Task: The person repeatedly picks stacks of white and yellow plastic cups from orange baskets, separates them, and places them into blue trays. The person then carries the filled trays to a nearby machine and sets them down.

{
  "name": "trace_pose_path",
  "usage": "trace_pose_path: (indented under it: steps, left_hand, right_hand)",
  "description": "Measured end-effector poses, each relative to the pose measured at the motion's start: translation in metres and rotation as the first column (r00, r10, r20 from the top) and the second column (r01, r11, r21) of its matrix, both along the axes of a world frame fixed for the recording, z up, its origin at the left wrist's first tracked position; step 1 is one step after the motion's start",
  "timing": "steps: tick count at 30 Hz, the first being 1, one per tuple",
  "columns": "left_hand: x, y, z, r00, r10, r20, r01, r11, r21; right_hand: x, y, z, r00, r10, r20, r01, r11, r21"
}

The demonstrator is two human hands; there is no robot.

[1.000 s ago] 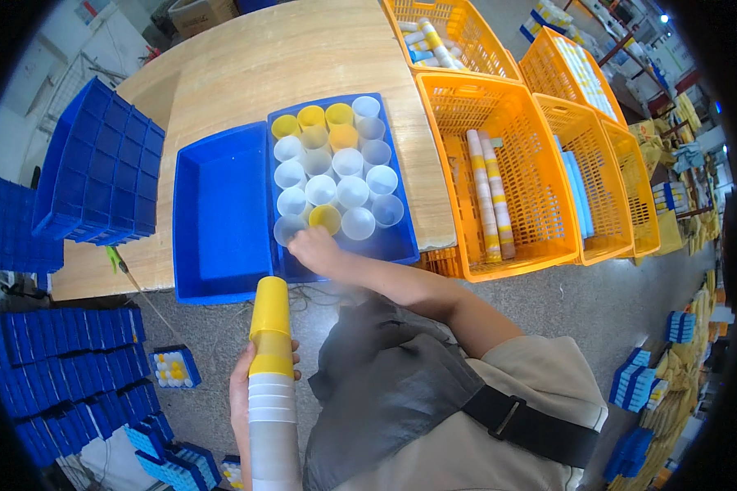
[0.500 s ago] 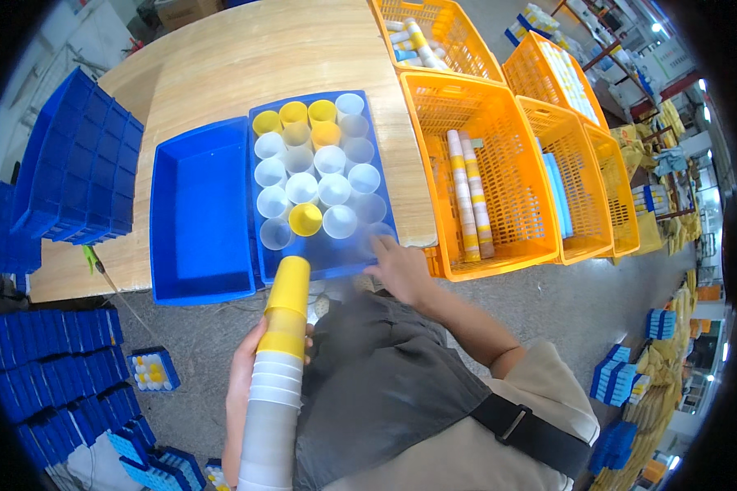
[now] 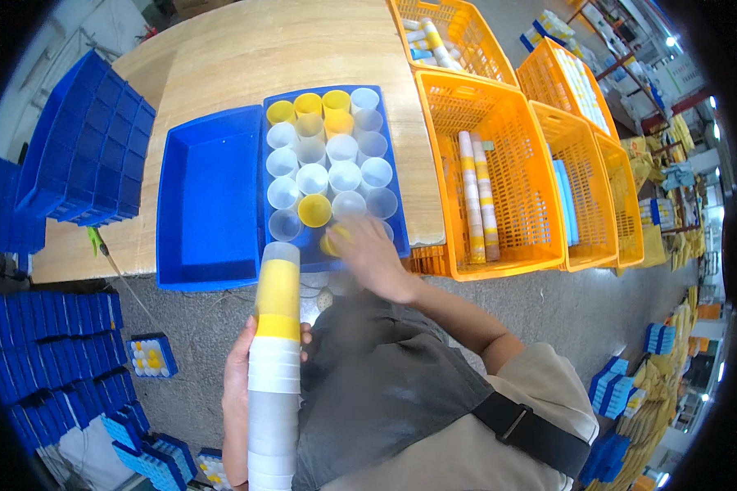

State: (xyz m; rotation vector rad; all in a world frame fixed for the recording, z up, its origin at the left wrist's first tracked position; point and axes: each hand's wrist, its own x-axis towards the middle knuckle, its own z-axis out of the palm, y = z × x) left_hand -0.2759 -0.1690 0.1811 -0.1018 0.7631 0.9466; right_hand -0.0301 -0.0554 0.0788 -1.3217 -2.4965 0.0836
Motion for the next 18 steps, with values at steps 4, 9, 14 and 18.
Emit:
trace_pose_path:
  steps: [4, 9, 14, 18]
  left_hand:
    - [-0.002, -0.001, -0.006, 0.987, -0.091, -0.133, 0.093, 0.996, 0.009]
    - [-0.003, -0.015, 0.005, 0.970, -0.016, -0.244, 0.033, 0.997, 0.065]
    - [-0.026, -0.020, 0.004, 0.950, 0.191, -0.247, -0.162, 0.978, 0.133]
    - [-0.032, -0.018, -0.004, 0.966, 0.147, -0.213, -0.127, 0.986, 0.107]
  right_hand:
    - [-0.037, -0.018, 0.029, 0.882, 0.322, -0.343, -0.318, 0.946, 0.071]
    - [-0.053, 0.011, 0.041, 0.859, 0.390, -0.331, -0.362, 0.921, 0.145]
    - [-0.049, 0.036, -0.014, 0.458, -0.348, -0.818, -0.110, 0.891, -0.441]
    - [-0.053, 0.029, -0.030, 0.782, -0.092, -0.617, -0.122, 0.947, -0.296]
